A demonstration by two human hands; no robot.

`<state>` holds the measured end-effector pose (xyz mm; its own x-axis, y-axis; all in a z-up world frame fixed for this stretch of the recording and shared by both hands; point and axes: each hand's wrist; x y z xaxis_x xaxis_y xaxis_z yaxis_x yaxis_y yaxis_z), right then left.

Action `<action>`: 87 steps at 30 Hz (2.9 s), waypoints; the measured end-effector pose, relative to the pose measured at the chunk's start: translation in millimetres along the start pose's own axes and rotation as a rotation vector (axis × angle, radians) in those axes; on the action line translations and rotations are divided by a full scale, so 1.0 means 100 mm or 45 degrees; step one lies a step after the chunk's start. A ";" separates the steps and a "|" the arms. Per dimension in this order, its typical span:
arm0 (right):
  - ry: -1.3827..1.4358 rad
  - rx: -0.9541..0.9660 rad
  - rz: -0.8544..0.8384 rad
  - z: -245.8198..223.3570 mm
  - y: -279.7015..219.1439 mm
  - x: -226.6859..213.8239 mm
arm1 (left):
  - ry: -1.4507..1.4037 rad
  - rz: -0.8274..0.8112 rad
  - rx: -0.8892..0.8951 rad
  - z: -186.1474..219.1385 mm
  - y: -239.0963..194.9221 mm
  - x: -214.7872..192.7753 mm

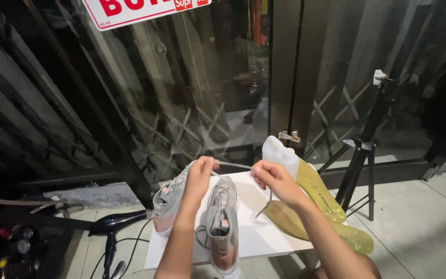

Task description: The person removes the insoles from a pair of sneakers and then proceeds to lace them up. They thread the laces through the eyelets, tighten them, and tie a knot to secure the fit.

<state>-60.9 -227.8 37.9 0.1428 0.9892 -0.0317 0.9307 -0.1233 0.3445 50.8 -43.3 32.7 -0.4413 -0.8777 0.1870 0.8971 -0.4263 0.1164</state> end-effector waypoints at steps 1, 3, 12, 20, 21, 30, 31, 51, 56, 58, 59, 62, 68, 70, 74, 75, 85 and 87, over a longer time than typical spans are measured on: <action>-0.029 -0.003 -0.013 0.05 0.01 0.05 | 0.509 0.085 0.174 0.05 -0.06 0.01; -0.062 -0.020 -0.015 0.03 0.05 0.16 | 1.016 0.162 0.368 0.17 -0.13 0.10; -0.210 0.041 -0.051 -0.14 0.00 0.26 | 0.715 -0.373 0.549 0.29 -0.34 0.14; -0.176 -0.003 -0.050 -0.21 -0.05 0.11 | 0.492 -0.441 0.414 0.39 -0.44 0.10; -0.179 -0.004 -0.054 -0.21 -0.05 0.13 | 0.490 -0.437 0.417 0.42 -0.45 0.12; -0.304 -0.024 -0.018 -0.45 -0.13 0.23 | 0.711 -0.457 0.586 0.55 -0.52 0.14; -0.350 -0.026 -0.033 -0.47 -0.15 0.22 | 0.702 -0.412 0.577 0.52 -0.49 0.11; 0.910 -0.006 0.070 0.40 -0.16 -0.38 | 0.511 0.374 0.421 -0.30 0.50 -0.58; 0.552 0.483 0.497 0.67 -0.10 0.06 | 1.630 -0.124 -0.168 -0.35 0.15 -0.16; 0.532 0.475 0.514 1.04 -0.04 0.19 | 1.717 -0.272 -0.178 -0.32 0.03 -0.05; 0.501 0.468 0.523 1.23 0.01 0.25 | 1.792 -0.415 -0.187 -0.31 -0.03 0.00; 0.580 0.433 0.535 1.47 -0.04 0.46 | 1.772 -0.502 -0.250 -0.63 0.04 -0.13; 0.263 0.349 0.521 1.58 -0.16 0.53 | 1.497 -0.345 -0.245 -0.98 0.14 -0.24; 0.171 0.290 0.515 1.60 -0.19 0.52 | 1.424 -0.357 -0.234 -0.82 0.06 -0.20; -0.210 0.094 0.462 1.29 -0.30 0.54 | 1.352 -0.319 -0.209 -0.79 -0.01 -0.21; -0.208 0.090 0.461 1.30 -0.30 0.55 | 1.354 -0.316 -0.207 -0.82 0.00 -0.22; -0.459 -0.250 0.344 1.15 -0.34 0.57 | 1.470 -0.334 -0.091 -0.93 0.03 -0.25; -0.456 -0.239 0.328 1.17 -0.32 0.58 | 1.558 -0.340 -0.079 -0.79 -0.02 -0.18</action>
<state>-43.2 -175.9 -84.7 0.4984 0.8349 -0.2333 0.7775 -0.3116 0.5462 58.9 -43.7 -48.4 -0.3290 -0.3757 -0.8664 0.7970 -0.6026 -0.0413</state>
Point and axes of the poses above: each hand's wrist, its own y-axis towards the middle knuckle, its own x-axis out of the palm, z = x × y, and after that the axes turned 4 degrees about -y, right-handed
